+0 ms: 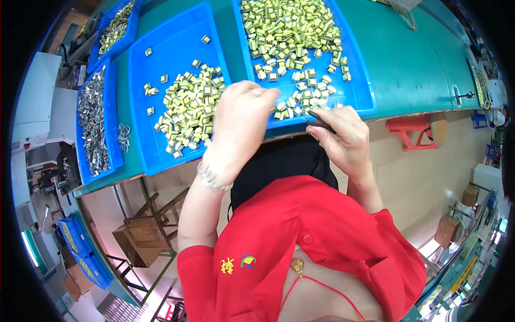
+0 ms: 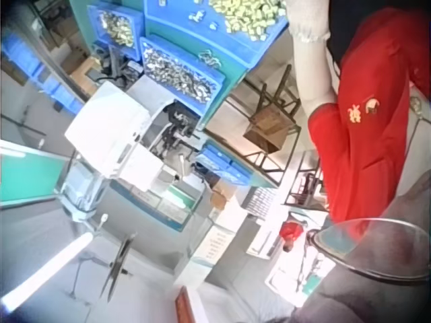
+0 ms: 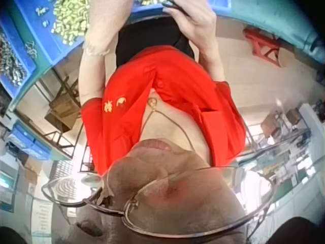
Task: Assembling small components by hand at a factory workstation.
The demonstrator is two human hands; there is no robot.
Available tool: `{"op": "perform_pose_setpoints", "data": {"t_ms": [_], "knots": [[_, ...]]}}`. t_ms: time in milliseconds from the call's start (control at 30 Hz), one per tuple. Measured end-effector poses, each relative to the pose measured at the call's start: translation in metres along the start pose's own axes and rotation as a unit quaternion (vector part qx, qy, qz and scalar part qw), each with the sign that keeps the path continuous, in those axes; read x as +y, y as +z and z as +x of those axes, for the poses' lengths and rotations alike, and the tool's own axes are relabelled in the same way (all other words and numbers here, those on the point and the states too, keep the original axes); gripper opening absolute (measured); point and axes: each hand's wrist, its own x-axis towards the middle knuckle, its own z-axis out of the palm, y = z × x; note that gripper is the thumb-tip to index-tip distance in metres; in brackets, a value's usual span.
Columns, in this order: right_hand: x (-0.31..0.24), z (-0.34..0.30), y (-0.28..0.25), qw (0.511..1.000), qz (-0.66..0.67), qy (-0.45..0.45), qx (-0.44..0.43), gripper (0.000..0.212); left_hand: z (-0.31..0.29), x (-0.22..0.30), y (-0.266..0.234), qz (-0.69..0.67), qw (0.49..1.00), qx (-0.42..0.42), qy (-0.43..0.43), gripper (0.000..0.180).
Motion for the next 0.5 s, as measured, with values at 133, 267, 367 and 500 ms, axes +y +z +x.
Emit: {"op": "perform_pose_setpoints", "data": {"t_ms": [133,267,367,500], "knots": [[0.002,-0.002,-0.004,1.0,0.011,0.011,0.0,0.03,0.021,0.002,0.024,0.124,0.974,-0.186,0.043,0.007],[0.01,-0.01,-0.006,0.999,0.022,0.028,0.011,0.029,0.027,0.006,0.031,0.153,0.962,-0.221,0.04,0.01],[0.011,-0.014,-0.008,0.999,0.013,0.051,0.008,0.032,0.023,0.004,0.024,0.119,0.973,-0.196,0.041,0.002],[0.008,-0.014,-0.007,0.999,0.018,0.048,0.014,0.03,0.011,0.001,0.013,0.009,0.999,-0.038,0.0,0.008]]}}
